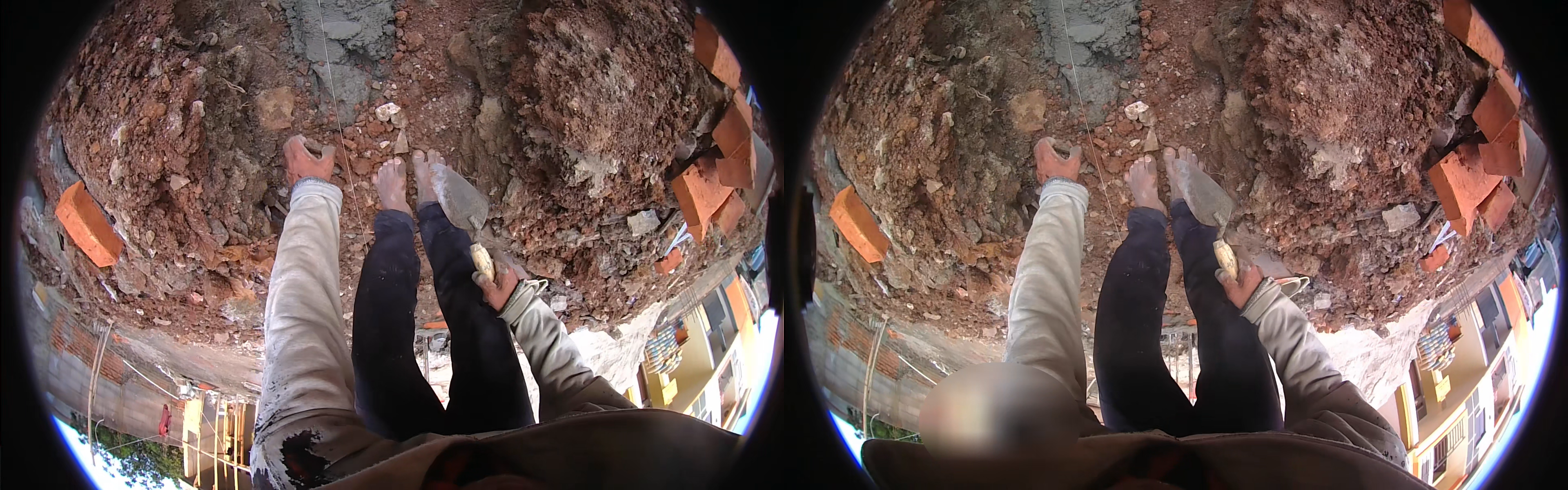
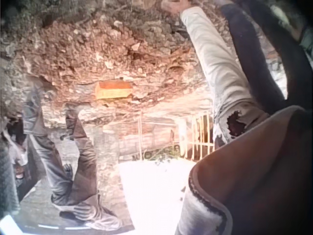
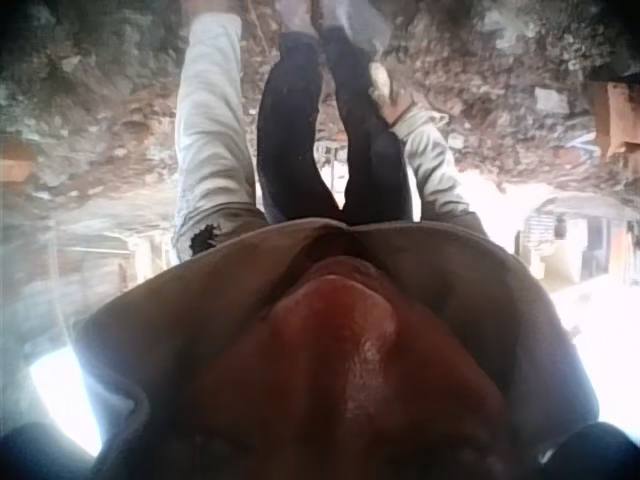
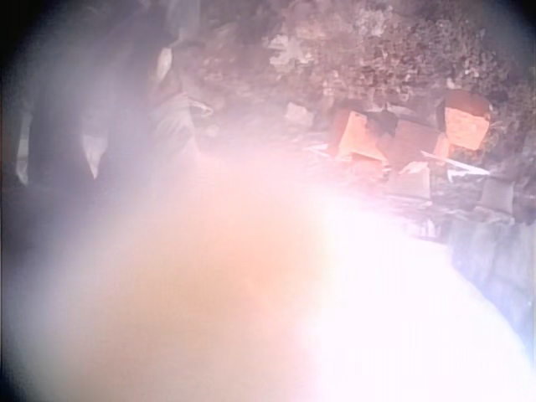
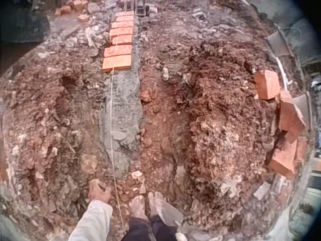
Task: The person lays red bricks in a straight line on the ground, using a trowel to spread cement mortar between them. They repeatedly scoop mortar from a bucket, apply it to the trench, place bricks, and tap them into alignment.
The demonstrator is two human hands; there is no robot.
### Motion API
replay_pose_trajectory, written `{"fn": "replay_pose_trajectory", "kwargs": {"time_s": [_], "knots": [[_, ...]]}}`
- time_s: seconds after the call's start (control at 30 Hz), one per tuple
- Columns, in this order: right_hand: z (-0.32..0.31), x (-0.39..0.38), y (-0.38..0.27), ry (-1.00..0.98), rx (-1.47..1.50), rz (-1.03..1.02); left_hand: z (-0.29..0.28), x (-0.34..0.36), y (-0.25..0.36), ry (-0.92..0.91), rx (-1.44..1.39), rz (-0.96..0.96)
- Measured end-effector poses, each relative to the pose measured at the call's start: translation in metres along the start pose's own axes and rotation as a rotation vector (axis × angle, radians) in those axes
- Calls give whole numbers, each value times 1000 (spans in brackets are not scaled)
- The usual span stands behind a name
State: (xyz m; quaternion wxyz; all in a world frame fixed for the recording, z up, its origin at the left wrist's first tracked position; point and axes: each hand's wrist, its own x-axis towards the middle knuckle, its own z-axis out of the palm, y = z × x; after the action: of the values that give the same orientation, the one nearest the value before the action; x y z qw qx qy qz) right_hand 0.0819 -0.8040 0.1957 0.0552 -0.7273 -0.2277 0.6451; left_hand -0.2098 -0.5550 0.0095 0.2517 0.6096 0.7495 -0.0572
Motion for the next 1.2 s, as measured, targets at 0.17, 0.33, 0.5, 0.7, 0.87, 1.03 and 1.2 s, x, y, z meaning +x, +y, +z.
{"fn": "replay_pose_trajectory", "kwargs": {"time_s": [0.17,0.33,0.5,0.7,0.87,1.03,1.2], "knots": [[-7,99,-46,79,-178,-353,49,-49,-76,-329,-45,-185],[-3,211,-128,207,-643,-107,93,-53,-70,-387,-577,-201],[14,237,-171,-170,-1254,-252,87,-47,-70,-435,-731,-359],[2,268,-236,69,-1121,-253,68,-73,-82,-405,-625,-367],[17,272,-199,-156,-747,-169,80,-98,-97,-451,-790,-416],[22,248,-188,-145,-962,-174,72,-108,-106,-542,-752,-388],[0,261,-233,151,-527,-193,44,-124,-103,-519,-850,-453]]}}
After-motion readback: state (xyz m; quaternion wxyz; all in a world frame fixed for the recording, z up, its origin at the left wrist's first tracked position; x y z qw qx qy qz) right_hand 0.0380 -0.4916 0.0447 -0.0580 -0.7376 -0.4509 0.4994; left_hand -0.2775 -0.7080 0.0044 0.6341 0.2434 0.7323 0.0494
